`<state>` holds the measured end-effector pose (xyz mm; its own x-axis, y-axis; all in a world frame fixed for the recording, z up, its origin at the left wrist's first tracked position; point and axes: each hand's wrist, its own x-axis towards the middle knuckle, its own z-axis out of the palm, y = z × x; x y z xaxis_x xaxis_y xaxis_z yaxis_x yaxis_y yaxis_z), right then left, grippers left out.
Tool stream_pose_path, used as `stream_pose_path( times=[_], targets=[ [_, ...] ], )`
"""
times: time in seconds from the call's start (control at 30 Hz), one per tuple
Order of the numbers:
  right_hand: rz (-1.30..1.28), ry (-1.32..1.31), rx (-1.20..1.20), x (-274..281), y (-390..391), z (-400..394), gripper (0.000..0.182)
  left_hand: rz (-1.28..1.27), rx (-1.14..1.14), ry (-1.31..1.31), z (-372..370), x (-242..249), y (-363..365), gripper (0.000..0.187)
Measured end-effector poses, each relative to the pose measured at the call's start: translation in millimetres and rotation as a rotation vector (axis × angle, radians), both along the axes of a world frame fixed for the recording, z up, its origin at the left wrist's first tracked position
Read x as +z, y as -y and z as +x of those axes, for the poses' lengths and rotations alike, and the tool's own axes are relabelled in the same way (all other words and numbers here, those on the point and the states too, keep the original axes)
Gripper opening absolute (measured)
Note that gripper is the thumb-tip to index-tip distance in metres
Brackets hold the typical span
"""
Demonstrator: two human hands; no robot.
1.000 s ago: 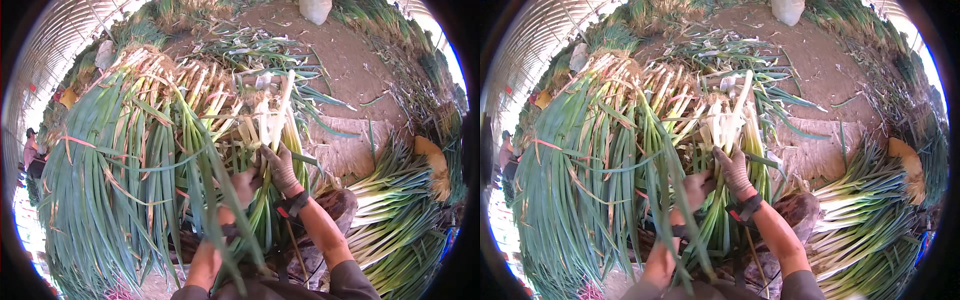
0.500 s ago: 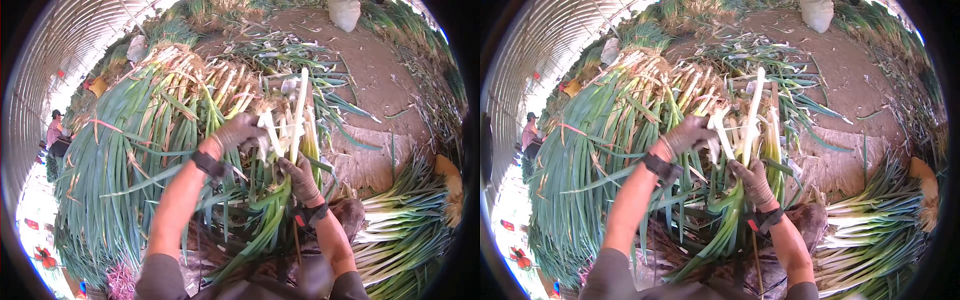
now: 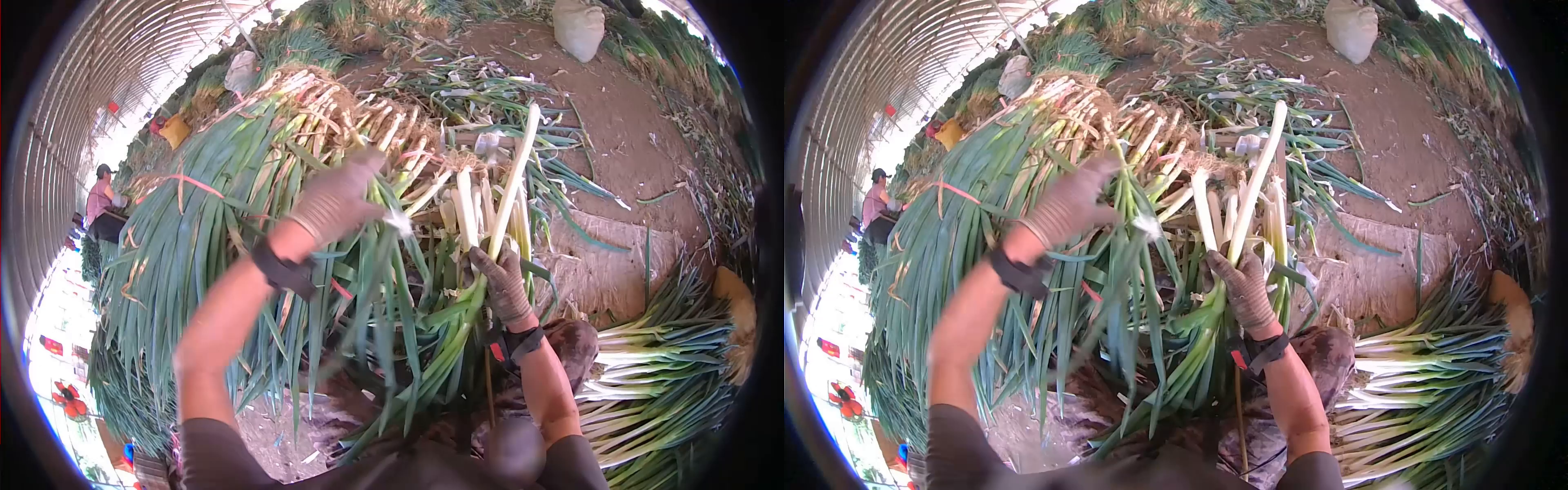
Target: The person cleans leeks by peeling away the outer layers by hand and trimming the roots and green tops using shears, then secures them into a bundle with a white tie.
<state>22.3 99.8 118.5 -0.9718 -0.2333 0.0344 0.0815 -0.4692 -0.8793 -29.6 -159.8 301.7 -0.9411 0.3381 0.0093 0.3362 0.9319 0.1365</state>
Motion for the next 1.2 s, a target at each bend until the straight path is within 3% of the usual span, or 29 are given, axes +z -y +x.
stream_pose_path(
  times=[0.03,0.07,0.1,0.13,0.17,0.23,0.3,0.33,0.37,0.4,0.43,0.47,0.5,0.57,0.6,0.63,0.7,0.8,0.93,1.0,1.03,1.07,1.1,1.13,1.2],
  targets=[
    [0.042,-0.016,-0.010,-3.2,-2.6,3.4,0.023,0.361,-0.098,0.051,6.1,-37.0,-3.7,0.076],
    [0.079,-0.049,-0.002,-6.0,-2.9,6.7,0.023,0.416,-0.040,0.214,23.0,-53.6,-25.1,0.069],
    [0.105,-0.097,0.019,-6.2,3.0,6.1,0.023,0.640,-0.169,0.372,22.5,-86.0,-39.4,0.061],
    [0.087,-0.141,0.030,1.0,8.2,10.0,0.023,0.628,-0.113,0.395,31.3,-98.8,-57.7,0.052],
    [0.069,-0.182,0.041,9.8,9.7,16.4,0.023,0.824,-0.155,0.267,28.8,-143.5,-67.7,0.047],
    [0.048,-0.062,0.103,13.3,8.8,20.1,0.021,0.873,0.000,0.315,43.0,-124.6,-81.5,0.042],
    [-0.039,-0.113,0.085,0.3,13.3,20.5,0.022,0.912,-0.040,0.083,47.4,-105.3,-69.7,0.040],
    [-0.060,-0.099,0.072,-0.8,22.5,24.5,0.026,0.932,-0.066,-0.024,55.2,-83.0,-70.5,0.039],
    [0.078,-0.116,0.148,-4.0,21.8,23.6,0.033,0.977,-0.065,-0.156,61.3,-58.1,-65.2,0.036],
    [0.100,-0.123,0.191,-14.3,27.4,25.5,0.035,1.210,-0.036,-0.115,65.8,-31.4,-56.4,0.032],
    [0.119,-0.130,0.234,-20.2,36.2,28.4,0.037,1.076,-0.073,-0.272,67.0,-0.1,-38.0,0.027],
    [0.009,-0.072,0.257,-3.6,46.1,38.3,0.040,1.240,-0.058,-0.306,73.8,30.9,-30.6,0.024],
    [-0.009,-0.066,0.299,0.8,47.6,40.1,0.040,1.408,-0.020,-0.339,72.2,41.7,-20.3,0.025],
    [-0.045,-0.050,0.378,6.0,50.0,43.0,0.040,1.510,0.140,-0.397,84.1,49.6,-12.0,0.026],
    [-0.036,-0.069,0.388,6.0,51.1,45.9,0.038,1.535,0.100,-0.422,79.6,30.6,-1.1,0.026],
    [-0.026,-0.091,0.395,5.2,52.0,48.3,0.037,1.728,0.041,-0.422,84.4,7.8,-10.1,0.027],
    [-0.002,-0.136,0.402,4.9,52.3,50.2,0.034,1.365,0.087,-0.284,97.8,-52.1,-8.7,0.032],
    [0.027,-0.175,0.327,3.1,53.5,50.6,0.028,1.556,0.144,-0.097,145.3,-56.6,-13.7,0.038],
    [0.190,-0.113,0.242,-17.4,48.0,34.4,0.023,1.740,0.272,-0.662,195.7,23.5,38.3,0.046],
    [0.163,0.002,0.146,-13.1,46.6,28.4,0.020,1.736,0.321,-0.863,251.2,60.5,120.1,0.045],
    [0.145,0.029,0.100,-13.9,42.3,23.4,0.020,1.590,0.320,-0.878,292.5,84.5,152.2,0.050],
    [0.135,0.040,0.063,-20.2,39.2,16.8,0.020,1.366,0.498,-1.058,332.7,111.9,165.9,0.050],
    [0.130,0.057,0.028,-32.2,36.5,9.8,0.019,1.270,0.418,-1.043,392.1,117.9,233.1,0.047],
    [0.132,0.079,-0.004,-44.0,32.9,6.3,0.019,1.540,0.388,-1.058,453.4,134.8,298.1,0.049],
    [0.257,0.043,0.002,-56.9,26.0,0.0,0.020,0.701,0.793,-1.163,545.0,172.9,317.1,0.035]
  ],
)
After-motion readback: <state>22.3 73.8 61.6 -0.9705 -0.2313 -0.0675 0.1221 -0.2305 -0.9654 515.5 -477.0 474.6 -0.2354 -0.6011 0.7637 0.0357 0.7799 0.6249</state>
